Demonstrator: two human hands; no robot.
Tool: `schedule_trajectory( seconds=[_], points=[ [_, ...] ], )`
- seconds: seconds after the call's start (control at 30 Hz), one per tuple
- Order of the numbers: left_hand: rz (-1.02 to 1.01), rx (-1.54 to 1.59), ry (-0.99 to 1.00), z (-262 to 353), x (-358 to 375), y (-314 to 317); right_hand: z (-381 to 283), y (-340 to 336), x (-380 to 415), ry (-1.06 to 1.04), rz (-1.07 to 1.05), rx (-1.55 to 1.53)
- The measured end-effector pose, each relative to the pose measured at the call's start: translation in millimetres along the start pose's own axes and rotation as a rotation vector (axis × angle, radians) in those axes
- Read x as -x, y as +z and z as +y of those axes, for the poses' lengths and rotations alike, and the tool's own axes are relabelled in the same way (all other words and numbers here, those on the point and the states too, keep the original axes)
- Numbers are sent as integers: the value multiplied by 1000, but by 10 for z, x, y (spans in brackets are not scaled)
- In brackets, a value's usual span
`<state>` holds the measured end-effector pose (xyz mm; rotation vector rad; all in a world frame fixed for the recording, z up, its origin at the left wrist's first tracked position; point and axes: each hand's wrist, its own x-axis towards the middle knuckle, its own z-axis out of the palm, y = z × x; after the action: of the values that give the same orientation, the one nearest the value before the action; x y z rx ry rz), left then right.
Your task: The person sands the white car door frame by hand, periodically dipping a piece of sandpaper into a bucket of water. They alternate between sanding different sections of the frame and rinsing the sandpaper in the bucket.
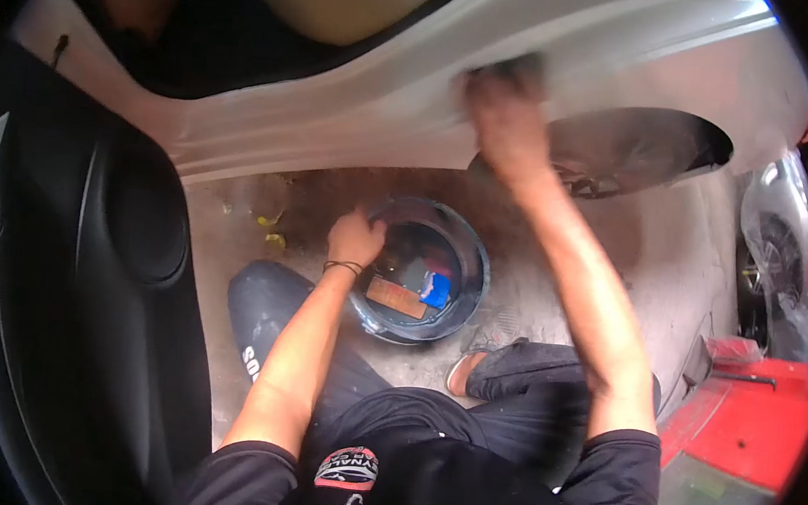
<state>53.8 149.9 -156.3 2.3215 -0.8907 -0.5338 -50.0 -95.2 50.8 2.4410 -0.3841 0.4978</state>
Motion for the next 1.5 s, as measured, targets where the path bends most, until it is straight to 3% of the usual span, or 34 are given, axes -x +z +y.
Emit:
schedule_trajectory(
  seconds=[0.07, 0.13, 0.17, 0.27, 0.33, 0.43, 0.47, 0.53, 0.57, 0.6, 0.67, 0.7, 0.73, 0.77, 0.83, 0.9, 0.97, 1.0, 1.03, 1.07, 1.1, 1.17, 1.23, 1.3, 1.33, 1.37, 1.5],
  points=[
    [16, 15, -2, -48, 43, -20, -230, 184, 10, -93, 112, -196],
    [50, 25, 60, -147, 68, -12, -16, 96, 26, -161, 2, -272],
    [66, 49, 126, -180, 116, 13, 238, -70, 33, -154, -61, -165],
    [0, 116, 104, -255, 308, -61, 1282, -768, 45, -28, 154, -43],
    [-22, 123, 130, -345, 383, -83, 1559, -1115, 7, 68, 204, 88],
    [-98, 178, 46, -372, 556, -185, 1290, -871, 6, 149, 235, 96],
    [-89, 171, 49, -339, 632, -316, 1113, -700, 18, 71, 263, 80],
    [-349, -17, -34, -181, 862, -747, 625, -306, 45, 30, 125, -170],
    [-439, -165, 37, -23, 1078, -1054, 412, -150, 52, -45, 233, -205],
    [-528, -316, 111, 122, 1307, -1333, 374, -124, 28, -74, 162, -223],
    [-811, -328, 124, 291, 1776, -1649, 476, -217, -5, -91, 101, -233],
    [-861, -292, 224, 343, 2060, -1755, 693, -374, -41, -75, 65, -221],
    [-706, -215, 356, 250, 2396, -1704, 923, -504, -49, -61, 27, -211],
    [-685, -110, 347, 182, 2588, -1669, 1227, -509, -35, -123, 145, -67],
    [-578, 33, 403, 307, 2739, -1920, 1538, -975, -100, -49, 209, -53],
    [-559, 501, -239, 409, 2764, -2167, 1445, -910, -98, -2, 236, -12],
    [-536, 580, -375, 242, 2777, -2316, 1227, -726, -97, 31, 297, -37],
    [-708, 578, -405, -189, 2853, -2283, 1035, -542, -77, 15, 164, -65],
    [-706, 572, -386, -317, 2924, -2198, 736, -535, -113, 61, 28, -133],
    [-760, 496, -468, -397, 2992, -2146, 553, -142, 16, -75, 308, -159],
    [-807, 416, -546, -466, 3041, -2144, 426, -91, 69, -136, 254, -246],
    [-876, 450, -419, -575, 3183, -2277, 557, -264, 25, -137, 118, -272],
    [-1080, 417, -603, -1173, 3479, -2132, 951, -525, -37, -110, 135, -238],
    [-665, 795, -310, -1444, 4041, -2331, 1408, -868, -90, -25, 160, -190],
    [-273, 1399, -542, -2077, 4431, -1903, 1574, -1014, -118, -2, 198, -150],
    [-86, 1957, -368, -1874, 4429, -1560, 1634, -1065, -132, 19, 229, -118],
    [114, 1953, -531, -551, 3655, -1464, 953, -598, -70, 98, 229, -99]
  ],
)
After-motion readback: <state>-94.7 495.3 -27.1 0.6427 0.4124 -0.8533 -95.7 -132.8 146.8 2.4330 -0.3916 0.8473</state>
